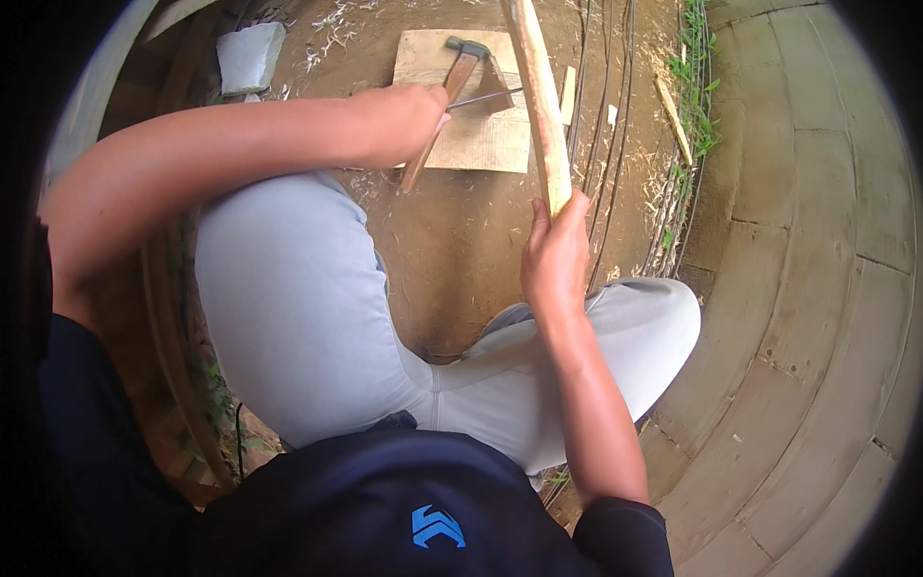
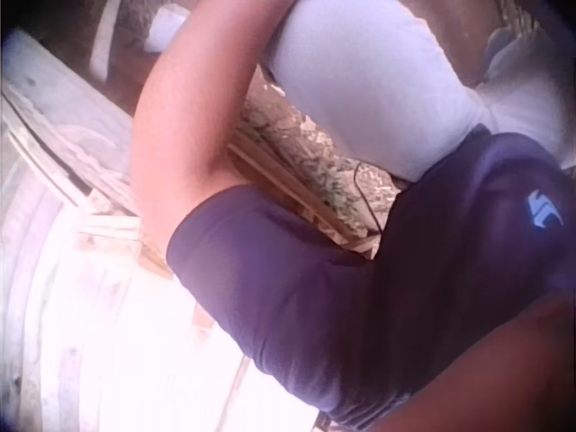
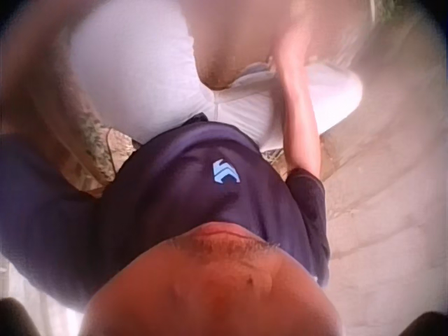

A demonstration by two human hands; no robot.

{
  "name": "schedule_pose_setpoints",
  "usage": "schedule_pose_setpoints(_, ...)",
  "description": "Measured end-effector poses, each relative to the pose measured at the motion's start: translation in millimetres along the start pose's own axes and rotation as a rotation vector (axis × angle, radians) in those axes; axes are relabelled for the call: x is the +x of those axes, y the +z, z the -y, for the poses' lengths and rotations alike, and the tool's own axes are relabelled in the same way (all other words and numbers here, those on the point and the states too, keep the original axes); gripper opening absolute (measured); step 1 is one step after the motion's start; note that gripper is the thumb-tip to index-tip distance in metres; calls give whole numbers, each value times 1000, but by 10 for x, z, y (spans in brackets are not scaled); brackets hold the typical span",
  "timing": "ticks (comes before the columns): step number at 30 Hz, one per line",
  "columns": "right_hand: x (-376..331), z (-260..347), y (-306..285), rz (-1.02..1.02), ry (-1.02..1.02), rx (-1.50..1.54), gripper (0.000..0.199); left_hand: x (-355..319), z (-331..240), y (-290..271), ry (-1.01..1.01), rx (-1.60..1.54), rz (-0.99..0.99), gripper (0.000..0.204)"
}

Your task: The person assembles a small wooden box by hand, fitting pre-cut wooden slats together to form a rectangular frame. They use a hammer to tap the pieces into place and then inspect the assembled box by turning it over and checking the joints.

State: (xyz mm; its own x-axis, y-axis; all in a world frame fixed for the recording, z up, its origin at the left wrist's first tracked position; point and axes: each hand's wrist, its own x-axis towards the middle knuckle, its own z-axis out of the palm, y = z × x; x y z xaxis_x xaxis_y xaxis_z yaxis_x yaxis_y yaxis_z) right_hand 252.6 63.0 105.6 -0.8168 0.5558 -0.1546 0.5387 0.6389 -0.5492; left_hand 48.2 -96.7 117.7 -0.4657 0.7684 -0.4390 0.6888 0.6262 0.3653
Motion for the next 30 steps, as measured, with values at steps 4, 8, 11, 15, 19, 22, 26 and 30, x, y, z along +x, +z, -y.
schedule_pose_setpoints(4,-6,112,-53,-161,-77,93,31,-12,48,37,2,-73,-39,39)
schedule_pose_setpoints(8,-42,155,-64,-156,-92,132,31,-49,30,6,28,-71,-22,39)
schedule_pose_setpoints(11,-43,-22,19,-21,1,15,31,-26,-33,-20,32,-55,-9,39)
schedule_pose_setpoints(15,-55,160,-88,-190,-92,89,31,12,-30,28,51,-17,-1,39)
schedule_pose_setpoints(19,-65,148,-107,-148,-61,81,30,-4,-72,-26,8,-75,48,39)
schedule_pose_setpoints(22,-59,-61,15,-72,-205,-130,31,27,-30,56,9,-26,19,39)
schedule_pose_setpoints(26,-53,220,-186,-216,-93,137,31,24,-42,27,-20,-37,29,38)
schedule_pose_setpoints(30,1,-14,-54,33,-12,-143,23,25,-70,41,-29,-15,64,37)
